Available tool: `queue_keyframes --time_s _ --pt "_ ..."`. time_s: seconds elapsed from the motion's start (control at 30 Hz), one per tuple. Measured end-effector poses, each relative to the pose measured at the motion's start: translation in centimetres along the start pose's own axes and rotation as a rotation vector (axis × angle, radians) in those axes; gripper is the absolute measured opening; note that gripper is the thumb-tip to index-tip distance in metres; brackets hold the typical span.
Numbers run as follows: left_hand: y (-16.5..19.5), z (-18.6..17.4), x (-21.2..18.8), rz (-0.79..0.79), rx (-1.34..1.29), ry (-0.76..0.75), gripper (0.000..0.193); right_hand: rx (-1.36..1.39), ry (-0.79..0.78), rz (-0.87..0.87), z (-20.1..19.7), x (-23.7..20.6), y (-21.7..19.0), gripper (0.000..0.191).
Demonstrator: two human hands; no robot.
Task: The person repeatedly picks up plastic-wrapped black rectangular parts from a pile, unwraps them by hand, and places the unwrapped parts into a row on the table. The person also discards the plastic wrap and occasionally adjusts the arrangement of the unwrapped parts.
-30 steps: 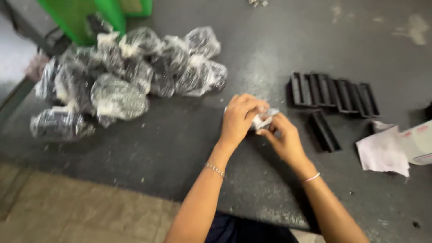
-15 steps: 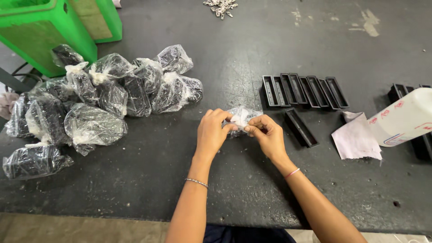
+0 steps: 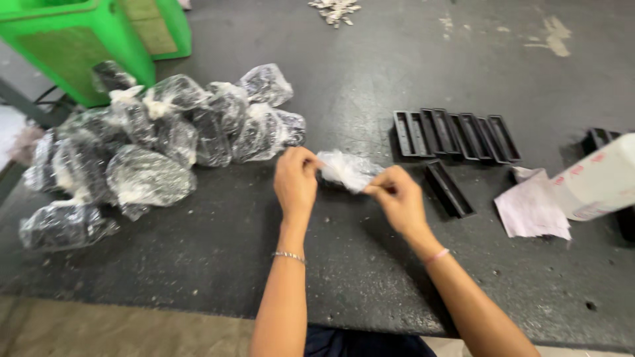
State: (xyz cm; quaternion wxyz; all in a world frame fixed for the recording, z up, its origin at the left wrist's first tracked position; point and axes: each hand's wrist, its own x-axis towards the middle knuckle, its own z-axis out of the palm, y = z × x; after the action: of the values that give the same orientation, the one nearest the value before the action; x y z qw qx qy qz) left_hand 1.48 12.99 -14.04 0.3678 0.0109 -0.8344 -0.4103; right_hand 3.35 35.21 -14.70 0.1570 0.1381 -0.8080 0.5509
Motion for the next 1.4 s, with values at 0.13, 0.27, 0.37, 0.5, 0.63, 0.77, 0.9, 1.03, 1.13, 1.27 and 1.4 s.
queue_keyframes --time_s 0.13,0.27,0.37,0.5,0.63,0.77,0.9,1.03,1.13,1.27,1.4 --pt "-3.5 -0.1 0.6 -0.220 -0.013 0.161 0.012 0.151 -0.057 0.145 -1.1 0.1 1.2 0.017" --pt "-4.9 -0.6 1.5 -0.304 -0.270 0.023 0.018 0.087 -0.047 0.106 -1.0 0.3 2.1 0.014" --pt "-3.8 -1.2 2.0 -0.251 -0.590 -0.083 0.019 0.084 0.011 0.106 -1.4 0.4 2.6 0.014" --pt "-0.6 -2.3 1.7 -0.071 -0.441 -0.425 0.044 0.198 0.028 0.186 -1.3 0.6 2.5 0.015" --pt "3.1 -1.4 0.3 0.043 -0.115 -0.530 0.026 0.040 0.146 0.009 -0.5 0.5 0.4 0.034" --pt "4.3 -1.5 0.6 0.116 -0.252 -0.309 0.015 -0.247 0.099 -0.301 -0.4 0.4 -1.7 0.049" --pt "5.0 -1.6 0.8 0.050 -0.367 -0.373 0.019 -0.315 -0.023 -0.207 0.1 0.8 -1.2 0.061" --pt "5.3 -1.2 0.2 -0.095 -0.592 -0.580 0.021 -0.346 0.044 -0.111 -1.1 0.7 1.3 0.025" --pt "5.1 -0.7 -0.5 -0.254 -0.761 -0.749 0.020 -0.177 0.140 -0.089 -1.5 -0.1 3.2 0.027" --pt "3.9 -1.2 -0.7 0.073 -0.462 -0.468 0.027 0.013 0.141 0.191 -1.5 -0.4 4.3 0.026" --pt "3.1 -1.1 -1.1 0.237 -0.167 -0.569 0.038 0.336 -0.158 0.428 -1.3 0.0 3.8 0.028"
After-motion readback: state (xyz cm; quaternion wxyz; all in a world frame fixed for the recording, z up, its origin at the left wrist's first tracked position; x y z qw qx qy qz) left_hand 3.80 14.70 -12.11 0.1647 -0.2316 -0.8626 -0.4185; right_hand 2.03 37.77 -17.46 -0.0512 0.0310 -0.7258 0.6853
